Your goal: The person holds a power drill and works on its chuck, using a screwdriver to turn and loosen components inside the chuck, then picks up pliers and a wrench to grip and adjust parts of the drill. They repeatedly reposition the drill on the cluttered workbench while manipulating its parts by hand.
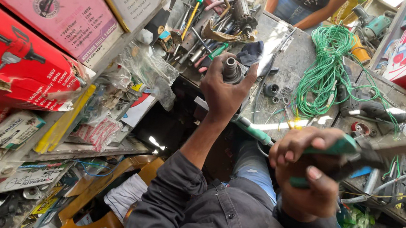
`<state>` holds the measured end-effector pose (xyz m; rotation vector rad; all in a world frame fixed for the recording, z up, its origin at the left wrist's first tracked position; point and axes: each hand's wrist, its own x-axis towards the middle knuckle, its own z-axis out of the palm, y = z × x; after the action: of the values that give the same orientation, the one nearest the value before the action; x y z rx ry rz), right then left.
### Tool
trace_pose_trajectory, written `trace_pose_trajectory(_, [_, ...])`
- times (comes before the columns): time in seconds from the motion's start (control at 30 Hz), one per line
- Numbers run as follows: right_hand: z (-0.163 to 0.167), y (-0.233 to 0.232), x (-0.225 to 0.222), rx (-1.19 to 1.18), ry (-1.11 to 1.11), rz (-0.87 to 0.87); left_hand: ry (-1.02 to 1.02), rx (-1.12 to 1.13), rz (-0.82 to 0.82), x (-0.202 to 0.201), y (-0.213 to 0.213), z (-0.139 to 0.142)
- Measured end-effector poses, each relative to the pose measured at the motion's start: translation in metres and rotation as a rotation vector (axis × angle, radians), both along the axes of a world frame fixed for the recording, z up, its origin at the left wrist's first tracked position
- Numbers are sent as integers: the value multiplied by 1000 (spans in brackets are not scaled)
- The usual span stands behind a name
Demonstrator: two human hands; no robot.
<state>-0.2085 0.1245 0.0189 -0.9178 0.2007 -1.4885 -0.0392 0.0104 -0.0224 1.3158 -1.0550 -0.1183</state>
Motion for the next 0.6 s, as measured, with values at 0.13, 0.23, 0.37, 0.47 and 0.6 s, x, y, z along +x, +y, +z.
trace_pose_trajectory(0.13, [-24,-23,52,360,2,134,57,-93,-18,-4,0,-3])
trace_pose_trajectory(0.23, [-31,-37,50,574,-49,424,113,-116,-65,-6,1,-3])
trace_pose_trajectory(0.37, [-22,-25,49,231,-193,191,-8,-103,-16,-1,1,-1])
trace_pose_trajectory(0.47, [-20,-49,70,828,204,498,156,-2,-29,-8,2,0])
trace_pose_trajectory(0.6, [-6,-38,38,327,-294,387,18,-129,-68,2,-3,2])
